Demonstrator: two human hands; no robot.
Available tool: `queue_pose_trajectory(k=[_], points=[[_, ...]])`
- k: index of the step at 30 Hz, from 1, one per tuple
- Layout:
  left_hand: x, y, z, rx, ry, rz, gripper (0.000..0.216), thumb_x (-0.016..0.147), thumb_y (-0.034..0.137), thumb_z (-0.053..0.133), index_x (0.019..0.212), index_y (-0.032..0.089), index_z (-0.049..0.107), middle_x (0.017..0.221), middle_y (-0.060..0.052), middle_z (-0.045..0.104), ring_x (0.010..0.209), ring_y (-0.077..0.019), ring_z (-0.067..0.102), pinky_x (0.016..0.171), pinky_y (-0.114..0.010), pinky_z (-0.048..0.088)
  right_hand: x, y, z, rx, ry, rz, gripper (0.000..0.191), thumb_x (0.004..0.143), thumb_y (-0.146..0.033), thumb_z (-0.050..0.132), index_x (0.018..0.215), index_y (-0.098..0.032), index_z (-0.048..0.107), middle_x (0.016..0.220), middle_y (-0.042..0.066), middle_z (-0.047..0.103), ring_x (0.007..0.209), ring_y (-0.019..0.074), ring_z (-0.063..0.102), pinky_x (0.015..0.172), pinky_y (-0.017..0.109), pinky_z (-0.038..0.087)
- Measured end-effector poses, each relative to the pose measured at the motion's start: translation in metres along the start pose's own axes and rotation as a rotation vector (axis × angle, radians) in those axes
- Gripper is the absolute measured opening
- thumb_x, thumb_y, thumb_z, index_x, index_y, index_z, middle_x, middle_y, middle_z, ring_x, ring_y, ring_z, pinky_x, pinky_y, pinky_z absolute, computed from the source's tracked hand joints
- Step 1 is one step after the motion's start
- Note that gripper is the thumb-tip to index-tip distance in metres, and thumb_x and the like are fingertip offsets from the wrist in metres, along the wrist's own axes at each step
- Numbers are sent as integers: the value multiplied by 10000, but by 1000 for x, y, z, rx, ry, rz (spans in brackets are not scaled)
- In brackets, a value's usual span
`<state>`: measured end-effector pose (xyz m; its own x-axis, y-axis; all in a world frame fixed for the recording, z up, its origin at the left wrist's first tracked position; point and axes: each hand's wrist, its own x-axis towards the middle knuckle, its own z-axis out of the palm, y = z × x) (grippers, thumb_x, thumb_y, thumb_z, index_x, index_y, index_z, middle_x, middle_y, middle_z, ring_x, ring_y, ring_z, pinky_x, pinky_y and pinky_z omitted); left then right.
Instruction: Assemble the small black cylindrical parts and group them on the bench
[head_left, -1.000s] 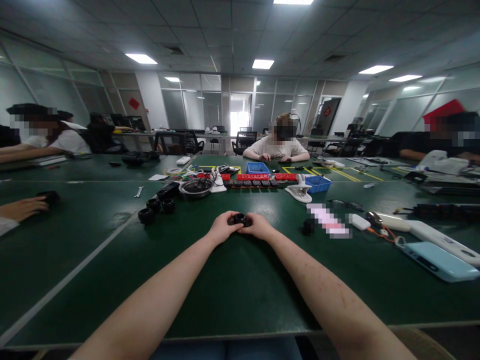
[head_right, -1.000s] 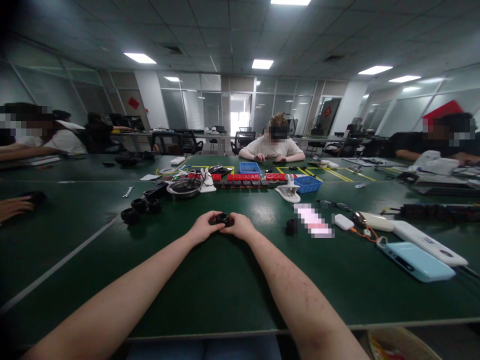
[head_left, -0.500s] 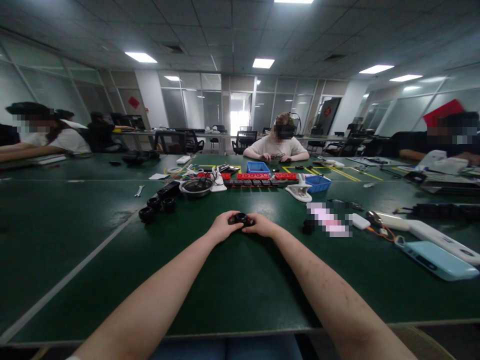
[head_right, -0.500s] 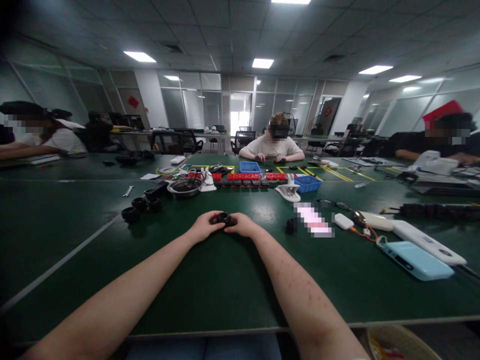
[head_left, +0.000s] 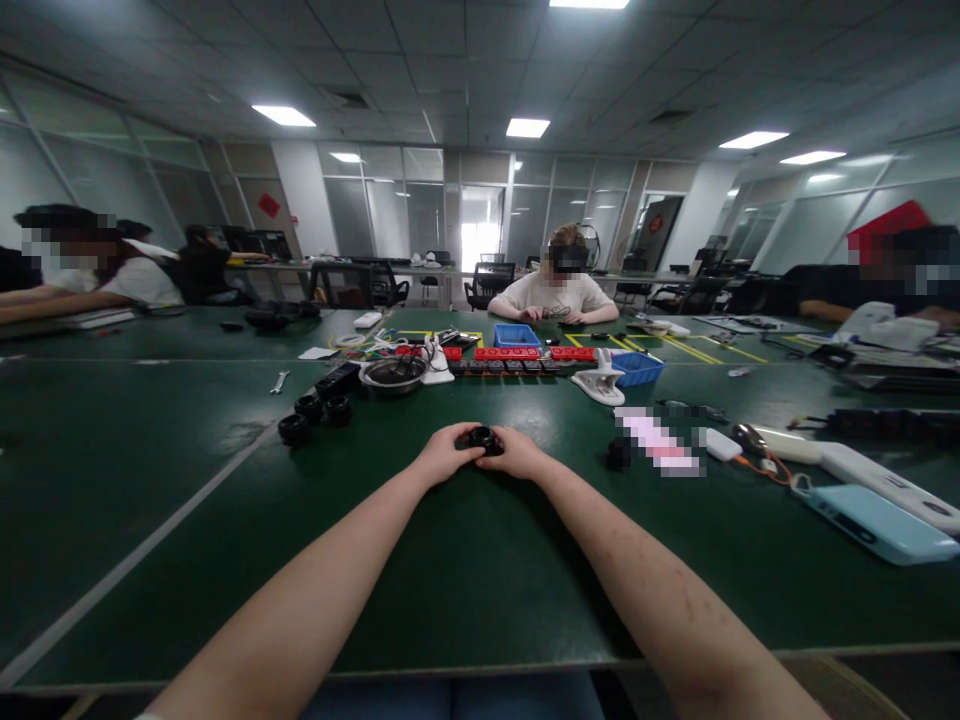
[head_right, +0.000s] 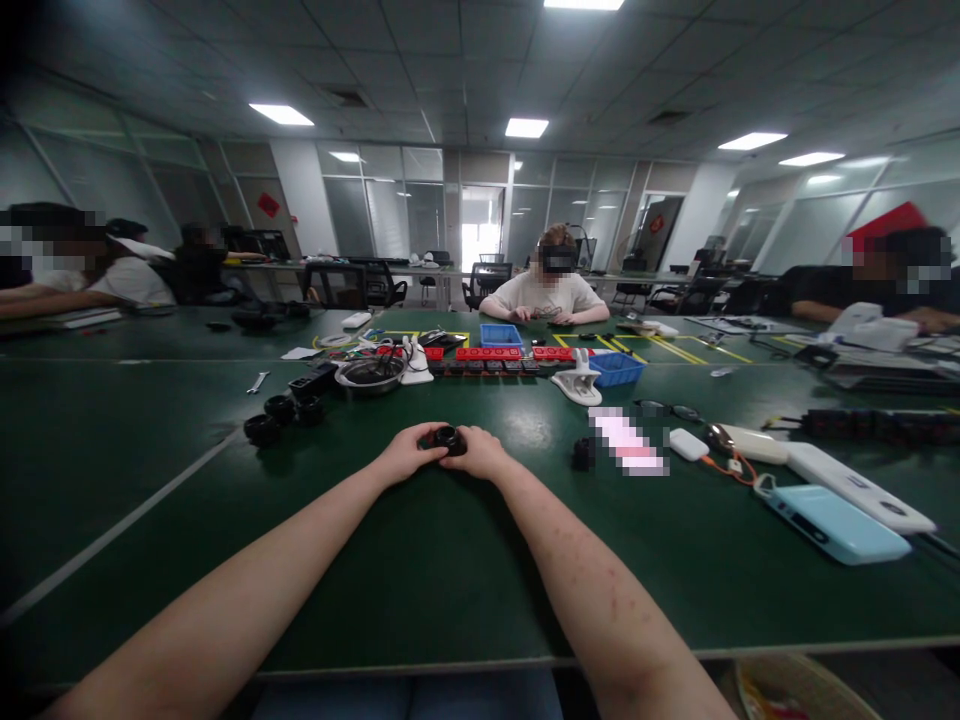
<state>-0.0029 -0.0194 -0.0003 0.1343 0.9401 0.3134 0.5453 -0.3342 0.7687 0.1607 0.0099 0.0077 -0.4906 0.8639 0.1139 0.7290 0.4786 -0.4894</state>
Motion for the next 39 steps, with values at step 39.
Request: queue_pose_trajectory(k=[39], points=[[1,-5,11,23,116,-53,352,634,247,681,959,150,587,888,-61,624,814,-214,577,730,-321,451,1,-1,9,13,54,73,365,650,-446,629,846,-151,541,813,71,587,747,205,533,615,285,369]])
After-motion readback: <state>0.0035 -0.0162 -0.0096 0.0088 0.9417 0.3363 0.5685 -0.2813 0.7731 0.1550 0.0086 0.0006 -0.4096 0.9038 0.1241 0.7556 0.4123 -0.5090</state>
